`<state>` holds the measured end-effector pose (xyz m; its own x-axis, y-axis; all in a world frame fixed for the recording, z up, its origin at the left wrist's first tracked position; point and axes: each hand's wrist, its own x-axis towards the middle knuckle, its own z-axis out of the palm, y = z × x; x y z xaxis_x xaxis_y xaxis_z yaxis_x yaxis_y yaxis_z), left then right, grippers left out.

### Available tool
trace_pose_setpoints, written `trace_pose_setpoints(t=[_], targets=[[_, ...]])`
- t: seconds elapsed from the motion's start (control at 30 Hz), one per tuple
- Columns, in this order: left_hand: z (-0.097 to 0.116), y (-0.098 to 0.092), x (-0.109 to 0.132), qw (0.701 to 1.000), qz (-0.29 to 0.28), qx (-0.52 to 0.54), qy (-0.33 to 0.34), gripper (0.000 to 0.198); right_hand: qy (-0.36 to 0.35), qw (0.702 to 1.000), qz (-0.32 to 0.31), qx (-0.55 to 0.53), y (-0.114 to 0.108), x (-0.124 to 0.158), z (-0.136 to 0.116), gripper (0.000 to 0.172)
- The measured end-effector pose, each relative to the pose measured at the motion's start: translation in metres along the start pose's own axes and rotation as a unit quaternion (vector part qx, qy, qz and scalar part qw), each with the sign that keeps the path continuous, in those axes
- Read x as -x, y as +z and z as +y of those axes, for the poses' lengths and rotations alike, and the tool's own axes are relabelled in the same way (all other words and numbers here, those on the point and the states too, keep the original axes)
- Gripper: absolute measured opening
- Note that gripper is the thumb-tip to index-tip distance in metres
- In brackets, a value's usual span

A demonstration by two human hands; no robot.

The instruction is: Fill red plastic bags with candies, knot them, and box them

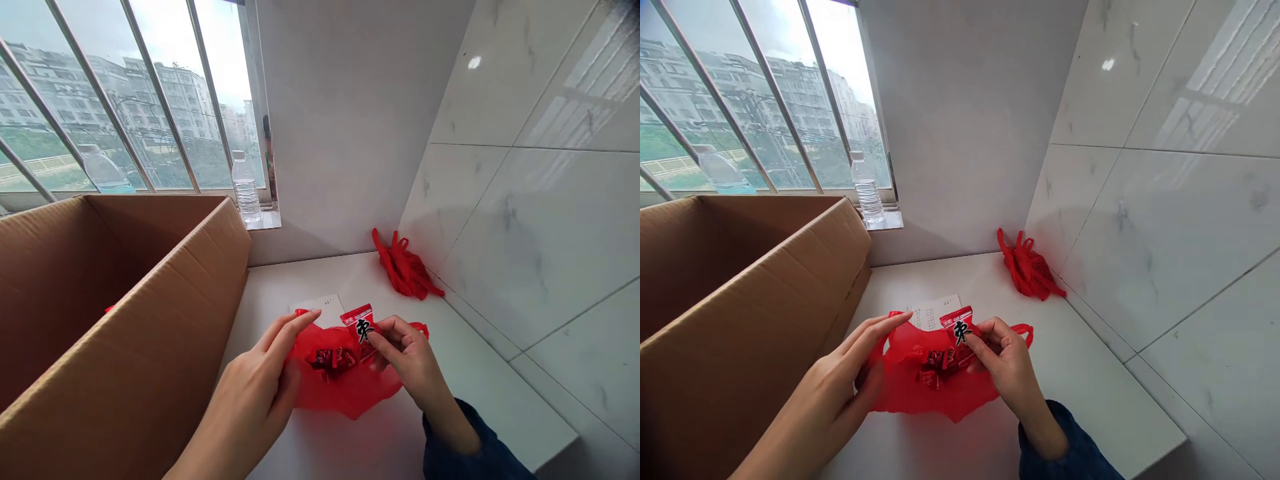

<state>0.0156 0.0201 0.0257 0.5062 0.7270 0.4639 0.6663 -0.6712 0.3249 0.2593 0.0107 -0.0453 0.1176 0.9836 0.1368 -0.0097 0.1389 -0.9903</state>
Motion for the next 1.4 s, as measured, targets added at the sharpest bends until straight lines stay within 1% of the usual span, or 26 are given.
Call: trace_pose_setpoints(t=[0.07,0.17,0.5,0.6,0.73,0.83,0.9,0.97,1.0,1.1,1.13,1.17,1.2,1.23,1.27,1.33,1.37,1.4], targets=[[-0.001,0.0,0.0,1.0,0.001,-0.006,-0.002,0.058,-0.002,1.0,0.014,-0.022,0.002,0.0,0.006,0.031],[-0.001,-0.001,-0.001,1.0,0.001,-0.009,-0.003,0.058,-0.008,0.999,0.016,-0.031,0.004,0.001,0.009,0.031],[0.0,0.0,0.0,1.0,-0.01,-0.007,-0.017,0.058,-0.007,1.0,0.01,-0.011,0.003,0.01,0.009,0.028],[0.0,-0.001,0.0,1.0,-0.006,-0.006,-0.02,0.057,0.0,1.0,0.012,-0.011,0.003,0.011,0.011,0.029],[0.001,-0.001,0.0,1.0,0.0,0.001,-0.02,0.056,-0.009,1.0,0.01,-0.003,0.004,0.011,0.014,0.028],[0.001,0.0,0.0,1.0,-0.003,0.011,-0.029,0.053,-0.015,1.0,0.002,0.02,0.006,0.013,0.014,0.028],[0.0,0.001,0.0,0.999,0.002,0.018,-0.035,0.05,-0.026,0.996,0.003,0.083,0.006,0.017,0.011,0.029],[-0.003,0.003,-0.002,0.999,0.021,0.024,-0.035,0.047,-0.061,0.981,0.04,0.182,0.001,0.022,0.007,0.035],[-0.004,0.004,-0.004,0.999,0.037,0.024,-0.032,0.046,-0.089,0.967,0.077,0.228,-0.004,0.024,0.004,0.036],[-0.009,0.006,-0.008,0.995,0.093,0.018,-0.014,0.047,-0.192,0.903,0.236,0.304,-0.026,0.027,0.0,0.03],[-0.011,0.008,-0.01,0.994,0.111,0.017,-0.007,0.047,-0.212,0.881,0.278,0.318,-0.034,0.027,0.0,0.031],[-0.013,0.01,-0.012,0.992,0.126,0.018,-0.001,0.048,-0.215,0.867,0.3,0.334,-0.042,0.026,0.0,0.036],[-0.015,0.012,-0.013,0.99,0.137,0.021,0.003,0.048,-0.201,0.865,0.3,0.348,-0.05,0.026,0.001,0.043],[-0.016,0.015,-0.014,0.989,0.146,0.028,0.001,0.048,-0.172,0.877,0.273,0.356,-0.056,0.025,0.002,0.047],[-0.018,0.019,-0.015,0.987,0.154,0.042,-0.005,0.047,-0.135,0.898,0.224,0.354,-0.062,0.025,0.003,0.047],[-0.02,0.027,-0.017,0.981,0.166,0.1,-0.029,0.048,-0.071,0.939,0.11,0.317,-0.068,0.025,0.003,0.034],[-0.02,0.032,-0.018,0.973,0.172,0.147,-0.042,0.049,-0.054,0.954,0.067,0.289,-0.069,0.025,0.001,0.03],[-0.02,0.036,-0.018,0.961,0.179,0.204,-0.053,0.05,-0.049,0.964,0.04,0.26,-0.068,0.023,-0.001,0.03]])
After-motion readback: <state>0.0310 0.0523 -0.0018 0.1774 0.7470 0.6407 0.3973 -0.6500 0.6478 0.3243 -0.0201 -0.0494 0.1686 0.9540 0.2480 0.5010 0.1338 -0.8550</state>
